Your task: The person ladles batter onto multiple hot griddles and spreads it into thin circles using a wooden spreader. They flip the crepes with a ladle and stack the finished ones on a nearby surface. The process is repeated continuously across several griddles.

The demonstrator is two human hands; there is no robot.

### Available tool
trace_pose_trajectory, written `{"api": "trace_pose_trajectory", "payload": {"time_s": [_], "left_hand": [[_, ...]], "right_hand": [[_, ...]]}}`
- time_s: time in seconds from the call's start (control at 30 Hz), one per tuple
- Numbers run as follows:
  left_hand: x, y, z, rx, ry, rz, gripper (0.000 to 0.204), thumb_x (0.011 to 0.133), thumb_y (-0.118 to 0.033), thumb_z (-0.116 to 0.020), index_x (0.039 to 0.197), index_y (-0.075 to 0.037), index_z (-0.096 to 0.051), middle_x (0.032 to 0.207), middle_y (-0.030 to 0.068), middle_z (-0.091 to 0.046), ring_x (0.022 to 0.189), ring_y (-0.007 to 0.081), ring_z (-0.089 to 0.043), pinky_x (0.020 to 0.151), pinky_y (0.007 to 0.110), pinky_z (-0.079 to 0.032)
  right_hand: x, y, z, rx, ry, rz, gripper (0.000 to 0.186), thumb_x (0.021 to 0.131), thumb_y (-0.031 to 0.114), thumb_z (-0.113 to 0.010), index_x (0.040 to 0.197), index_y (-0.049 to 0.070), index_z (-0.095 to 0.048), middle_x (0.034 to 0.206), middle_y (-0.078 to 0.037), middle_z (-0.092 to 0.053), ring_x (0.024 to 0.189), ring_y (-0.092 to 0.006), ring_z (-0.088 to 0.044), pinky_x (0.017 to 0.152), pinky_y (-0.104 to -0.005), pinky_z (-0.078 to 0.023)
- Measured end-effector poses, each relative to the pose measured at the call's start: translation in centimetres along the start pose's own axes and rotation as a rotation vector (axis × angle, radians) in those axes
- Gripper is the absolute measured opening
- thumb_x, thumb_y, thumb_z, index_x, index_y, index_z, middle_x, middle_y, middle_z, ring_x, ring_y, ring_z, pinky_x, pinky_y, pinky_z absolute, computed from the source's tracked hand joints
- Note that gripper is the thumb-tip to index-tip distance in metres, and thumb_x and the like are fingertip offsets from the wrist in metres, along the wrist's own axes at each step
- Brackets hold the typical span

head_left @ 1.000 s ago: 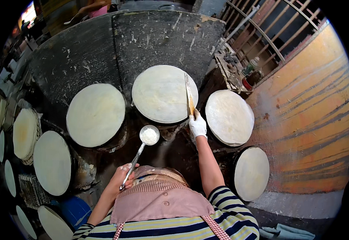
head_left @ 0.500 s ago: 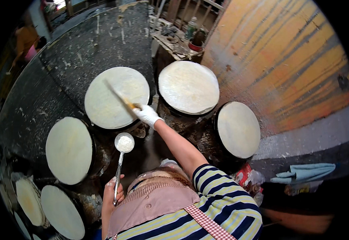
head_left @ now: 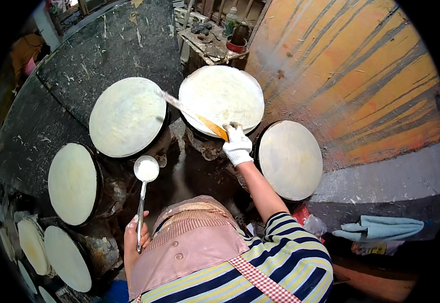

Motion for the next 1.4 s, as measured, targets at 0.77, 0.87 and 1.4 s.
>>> {"api": "trace_pose_trajectory", "payload": {"time_s": [0.77, 0.87, 1.4], "left_hand": [[-5.6, 10.9, -4.4, -0.493, -0.12, -0.321, 0.032, 0.095, -0.025, -0.03, 0.11, -0.002, -0.047, 0.054, -0.0023, -0.037, 0.034, 0.0043, -0.031, 0.029, 0.021, -0.027], [-9.1, 12.4, -2.3, -0.498, -0.171, -0.435, 0.034, 0.095, -0.027, -0.029, 0.11, -0.002, -0.047, 0.053, -0.0014, -0.037, 0.034, 0.0056, -0.031, 0.03, 0.022, -0.028], [-31.4, 22.7, 7.6, -0.953, -0.757, -0.958, 0.037, 0.093, -0.026, -0.033, 0.12, -0.002, -0.044, 0.053, -0.0013, -0.035, 0.031, 0.0063, -0.03, 0.029, 0.021, -0.026]], "right_hand": [[12.9, 9.2, 19.1, -0.229, -0.323, 0.783, 0.022, 0.076, 0.008, -0.053, 0.097, 0.005, -0.057, 0.086, -0.014, -0.058, 0.078, -0.0324, -0.057, 0.069, -0.0379, -0.046], [11.9, 15.0, 18.8, -0.356, -0.292, 0.824, 0.015, 0.076, 0.013, -0.053, 0.089, 0.006, -0.057, 0.081, -0.016, -0.058, 0.075, -0.0335, -0.057, 0.063, -0.041, -0.045], [-9.6, 57.1, 8.9, -0.268, -0.104, 1.397, 0.02, 0.072, 0.019, -0.053, 0.081, 0.003, -0.06, 0.081, -0.023, -0.06, 0.079, -0.0392, -0.058, 0.067, -0.0467, -0.045]]}}
Point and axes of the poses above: each hand's wrist, its own x-axis towards the middle knuckle, its own z-axis out of the back of the hand, y = z × x, the point moved 4 cm from there along x, towards the middle knuckle
